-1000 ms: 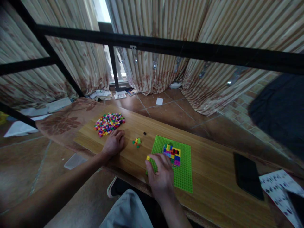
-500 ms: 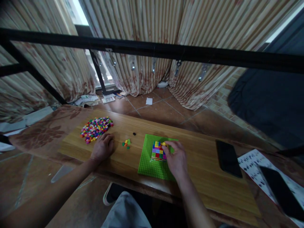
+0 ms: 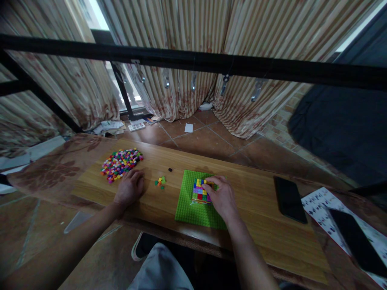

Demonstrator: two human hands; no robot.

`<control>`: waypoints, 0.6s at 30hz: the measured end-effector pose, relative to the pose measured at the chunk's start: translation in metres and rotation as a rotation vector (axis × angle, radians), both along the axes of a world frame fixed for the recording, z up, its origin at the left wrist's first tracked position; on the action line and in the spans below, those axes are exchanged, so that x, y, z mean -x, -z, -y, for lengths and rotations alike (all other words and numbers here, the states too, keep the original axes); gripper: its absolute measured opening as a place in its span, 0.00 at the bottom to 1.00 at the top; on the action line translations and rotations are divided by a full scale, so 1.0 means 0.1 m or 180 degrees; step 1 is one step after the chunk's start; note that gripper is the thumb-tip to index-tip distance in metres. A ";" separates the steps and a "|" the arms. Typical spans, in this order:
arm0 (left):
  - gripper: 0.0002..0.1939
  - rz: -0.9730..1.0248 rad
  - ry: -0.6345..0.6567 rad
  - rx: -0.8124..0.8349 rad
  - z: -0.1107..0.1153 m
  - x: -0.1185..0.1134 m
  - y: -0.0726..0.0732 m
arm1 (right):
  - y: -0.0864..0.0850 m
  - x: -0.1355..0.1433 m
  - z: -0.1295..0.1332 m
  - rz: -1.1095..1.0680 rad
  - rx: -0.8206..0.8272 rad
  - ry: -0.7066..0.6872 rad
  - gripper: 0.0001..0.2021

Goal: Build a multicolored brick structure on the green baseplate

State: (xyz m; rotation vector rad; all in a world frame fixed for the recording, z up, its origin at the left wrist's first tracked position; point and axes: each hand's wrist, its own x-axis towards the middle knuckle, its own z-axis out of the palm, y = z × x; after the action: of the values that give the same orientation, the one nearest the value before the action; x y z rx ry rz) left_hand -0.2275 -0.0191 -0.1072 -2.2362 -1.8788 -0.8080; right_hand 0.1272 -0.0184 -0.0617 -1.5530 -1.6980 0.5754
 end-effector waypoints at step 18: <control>0.09 0.0061 -0.0004 0.0011 0.00 -0.01 0.00 | 0.11 -0.03 -0.06 -0.1079 0.0514 -0.0013 0.17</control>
State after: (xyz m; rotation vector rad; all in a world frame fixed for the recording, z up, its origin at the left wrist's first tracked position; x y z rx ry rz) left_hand -0.2269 -0.0188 -0.1076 -2.2371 -1.8913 -0.8293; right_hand 0.1303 -0.0124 -0.0724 -1.4637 -1.4257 0.9403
